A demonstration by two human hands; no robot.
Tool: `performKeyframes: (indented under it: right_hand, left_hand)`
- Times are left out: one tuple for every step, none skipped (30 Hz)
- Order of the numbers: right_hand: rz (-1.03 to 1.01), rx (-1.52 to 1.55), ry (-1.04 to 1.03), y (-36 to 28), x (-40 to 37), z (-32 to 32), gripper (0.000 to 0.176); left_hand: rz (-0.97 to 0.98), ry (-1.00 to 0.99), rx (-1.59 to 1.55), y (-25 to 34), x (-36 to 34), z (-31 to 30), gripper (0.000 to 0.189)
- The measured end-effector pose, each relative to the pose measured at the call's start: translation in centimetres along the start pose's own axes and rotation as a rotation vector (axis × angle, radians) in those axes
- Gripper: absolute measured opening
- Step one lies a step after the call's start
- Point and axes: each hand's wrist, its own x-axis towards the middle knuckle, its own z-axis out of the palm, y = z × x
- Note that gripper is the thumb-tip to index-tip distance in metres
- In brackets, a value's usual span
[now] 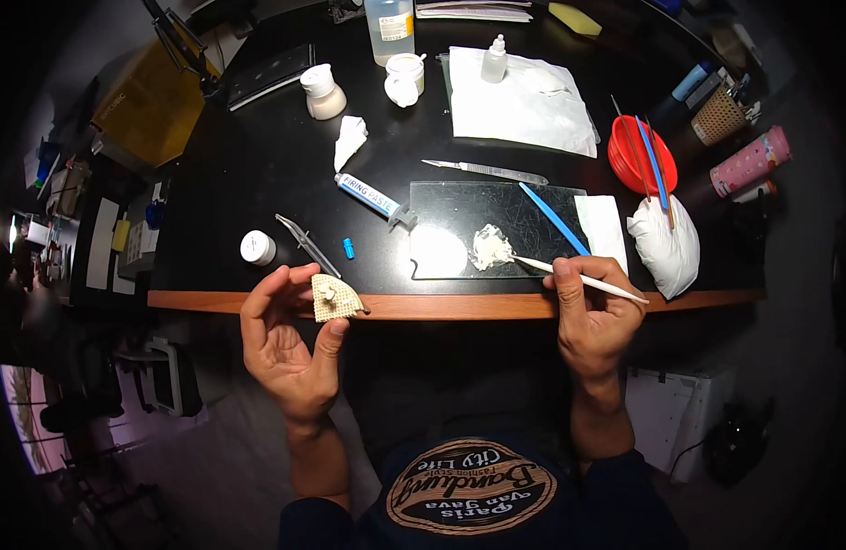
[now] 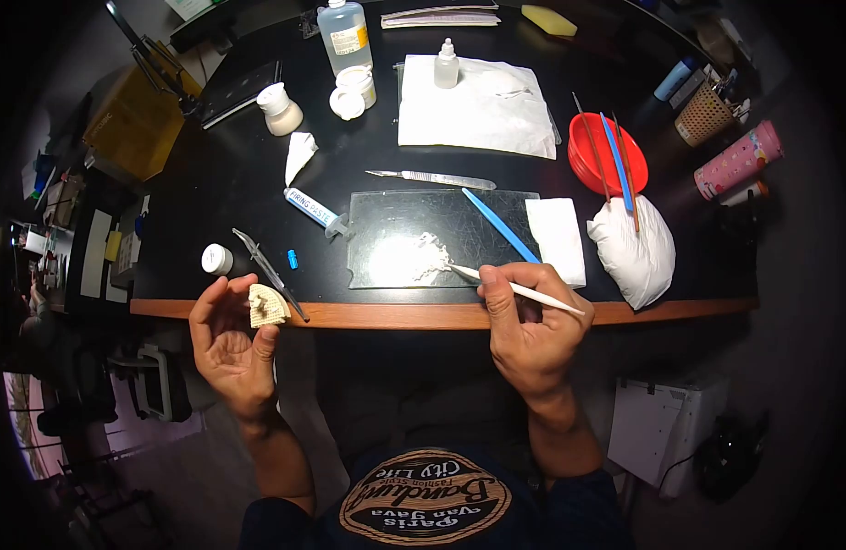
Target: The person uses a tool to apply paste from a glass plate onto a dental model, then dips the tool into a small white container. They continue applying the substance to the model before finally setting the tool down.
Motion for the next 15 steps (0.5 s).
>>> performKeyframes:
  right_hand:
    - [-0.009, -0.007, -0.014, -0.1, 0.0, 0.1, 0.013]
    - [-0.019, -0.015, -0.027, -0.2, -0.1, 0.2, 0.013]
    - [-0.030, -0.025, -0.038, -0.4, -0.1, 0.3, 0.012]
    - [-0.064, -0.041, -0.056, -0.5, -0.1, 0.5, 0.012]
    - [-0.096, -0.058, -0.073, -0.6, -0.2, 0.7, 0.011]
    - [-0.129, -0.075, -0.089, -0.6, -0.2, 1.0, 0.011]
    - [-0.144, -0.066, -0.082, -0.7, -0.2, 1.2, 0.010]
    - [-0.159, -0.057, -0.076, -0.8, -0.1, 1.4, 0.010]
    - [-0.174, -0.047, -0.072, -0.9, -0.1, 1.6, 0.010]
    - [-0.167, -0.040, -0.060, -0.9, -0.1, 1.5, 0.010]
    - [-0.131, -0.037, -0.047, -1.0, -0.1, 1.5, 0.010]
    - [-0.094, -0.033, -0.036, -1.4, -0.1, 1.3, 0.010]
    - [-0.057, -0.029, -0.025, -1.6, -0.1, 1.2, 0.010]
    - [-0.051, -0.050, -0.017, -1.7, 0.1, 1.1, 0.011]
    - [0.004, -0.013, -0.009, -1.6, 0.2, 1.0, 0.011]
  left_hand:
    - [0.009, 0.012, 0.048, 0.0, -0.1, -0.1, 0.066]
    - [0.013, 0.003, 0.080, -0.2, -0.2, -0.2, 0.065]
    - [0.017, -0.007, 0.111, -0.3, -0.3, -0.3, 0.064]
    - [0.021, -0.018, 0.141, -0.4, -0.3, -0.3, 0.064]
    - [0.023, -0.021, 0.151, -0.4, -0.2, -0.2, 0.063]
    - [0.024, -0.023, 0.160, -0.3, -0.2, 0.0, 0.062]
    - [0.026, -0.026, 0.170, -0.3, -0.1, 0.3, 0.062]
    - [0.037, -0.033, 0.179, -0.3, 0.0, 0.5, 0.061]
    - [0.048, -0.038, 0.190, -0.4, 0.1, 0.7, 0.060]
    - [0.059, -0.041, 0.201, -0.5, 0.2, 0.9, 0.059]
    - [0.057, -0.022, 0.222, -0.5, 0.2, 1.2, 0.059]
    - [0.054, -0.002, 0.244, -0.5, 0.2, 1.6, 0.058]
    - [0.050, 0.018, 0.267, -0.5, 0.1, 1.9, 0.057]
    - [0.030, 0.032, 0.250, -0.6, -0.1, 2.3, 0.057]
    - [0.065, 0.013, 0.330, -0.5, -0.1, 2.3, 0.058]
